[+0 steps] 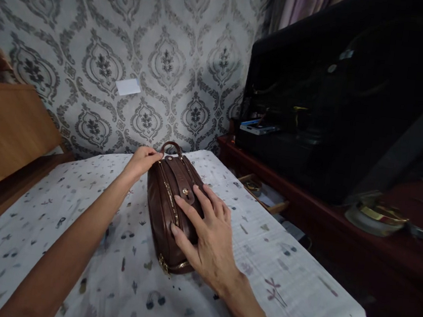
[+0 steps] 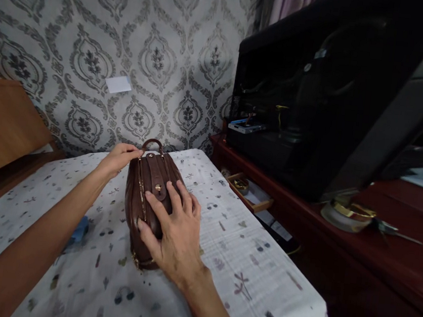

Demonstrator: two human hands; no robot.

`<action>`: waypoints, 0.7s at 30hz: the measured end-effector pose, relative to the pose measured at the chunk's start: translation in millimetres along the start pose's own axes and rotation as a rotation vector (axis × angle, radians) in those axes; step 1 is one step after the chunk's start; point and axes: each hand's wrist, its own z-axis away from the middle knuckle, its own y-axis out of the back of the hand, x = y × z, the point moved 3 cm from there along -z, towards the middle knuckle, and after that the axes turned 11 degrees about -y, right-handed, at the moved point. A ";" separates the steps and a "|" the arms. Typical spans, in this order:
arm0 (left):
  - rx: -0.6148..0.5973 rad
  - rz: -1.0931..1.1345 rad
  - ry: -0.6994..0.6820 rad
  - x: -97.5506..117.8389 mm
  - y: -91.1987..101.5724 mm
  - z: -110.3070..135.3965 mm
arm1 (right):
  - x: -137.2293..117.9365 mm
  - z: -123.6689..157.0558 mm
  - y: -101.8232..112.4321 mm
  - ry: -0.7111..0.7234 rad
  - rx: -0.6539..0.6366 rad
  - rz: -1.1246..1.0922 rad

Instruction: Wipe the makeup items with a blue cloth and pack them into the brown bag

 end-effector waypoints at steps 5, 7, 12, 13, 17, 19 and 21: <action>0.000 -0.019 -0.001 5.3 -0.1 4.7 | 0.1 0.6 -0.3 -0.009 0.010 -0.012; -0.006 -0.019 -0.002 8.6 -0.6 6.6 | 0.2 0.6 -0.4 -0.011 0.009 -0.022; -0.028 0.002 -0.015 17.8 -2.0 14.7 | 0.1 0.1 0.2 -0.015 -0.003 -0.019; -0.032 0.007 -0.019 19.4 -2.0 16.8 | 0.0 0.0 0.3 -0.013 -0.006 -0.018; -0.042 0.025 -0.022 22.9 -1.2 22.6 | -0.3 0.3 0.6 -0.015 -0.003 -0.027; -0.041 0.023 -0.020 23.3 -1.3 21.0 | -0.1 0.6 0.3 -0.021 0.000 -0.038; -0.041 0.017 -0.017 23.9 -3.0 15.0 | 0.4 0.9 -0.3 -0.024 -0.002 -0.048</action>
